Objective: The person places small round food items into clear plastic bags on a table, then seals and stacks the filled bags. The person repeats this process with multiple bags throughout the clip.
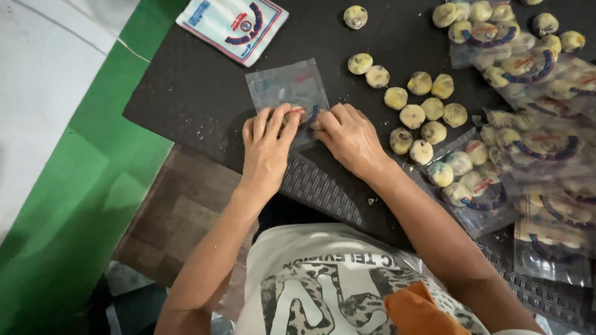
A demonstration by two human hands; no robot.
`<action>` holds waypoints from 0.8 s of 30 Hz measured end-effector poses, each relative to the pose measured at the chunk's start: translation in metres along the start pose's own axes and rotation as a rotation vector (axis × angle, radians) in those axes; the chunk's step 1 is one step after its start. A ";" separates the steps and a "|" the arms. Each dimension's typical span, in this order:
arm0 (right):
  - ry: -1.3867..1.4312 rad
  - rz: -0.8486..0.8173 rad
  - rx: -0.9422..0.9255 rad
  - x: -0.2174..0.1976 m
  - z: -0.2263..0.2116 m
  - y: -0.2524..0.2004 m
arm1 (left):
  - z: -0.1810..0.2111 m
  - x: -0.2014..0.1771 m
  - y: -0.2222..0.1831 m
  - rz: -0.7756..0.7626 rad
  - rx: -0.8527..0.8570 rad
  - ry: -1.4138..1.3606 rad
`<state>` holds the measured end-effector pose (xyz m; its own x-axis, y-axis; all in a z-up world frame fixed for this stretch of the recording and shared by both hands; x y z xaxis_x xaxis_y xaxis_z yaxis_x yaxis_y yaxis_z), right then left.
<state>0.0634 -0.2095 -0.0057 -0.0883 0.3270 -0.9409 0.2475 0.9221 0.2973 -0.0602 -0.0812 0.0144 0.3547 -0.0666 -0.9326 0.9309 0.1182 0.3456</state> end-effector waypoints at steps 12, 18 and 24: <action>-0.251 -0.074 0.122 0.027 0.004 0.005 | -0.011 -0.004 -0.001 0.134 -0.163 0.149; -0.336 -0.148 0.260 0.004 -0.014 0.016 | -0.008 0.001 -0.002 0.130 -0.222 0.248; -0.432 -0.222 0.346 -0.001 -0.021 0.020 | -0.008 0.007 -0.007 -0.019 -0.252 0.197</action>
<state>0.0482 -0.1871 0.0048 0.2086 -0.0469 -0.9769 0.5744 0.8143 0.0836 -0.0653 -0.0744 0.0049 0.2907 0.1190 -0.9494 0.8777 0.3620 0.3141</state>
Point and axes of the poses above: each hand's wrist, its own y-axis towards the middle knuckle, its own x-axis out of the palm, z = x × y, the point moved 3 cm from there along y, towards the middle knuckle, and after that the axes turned 15 degrees about -z, right-handed, at the moved point
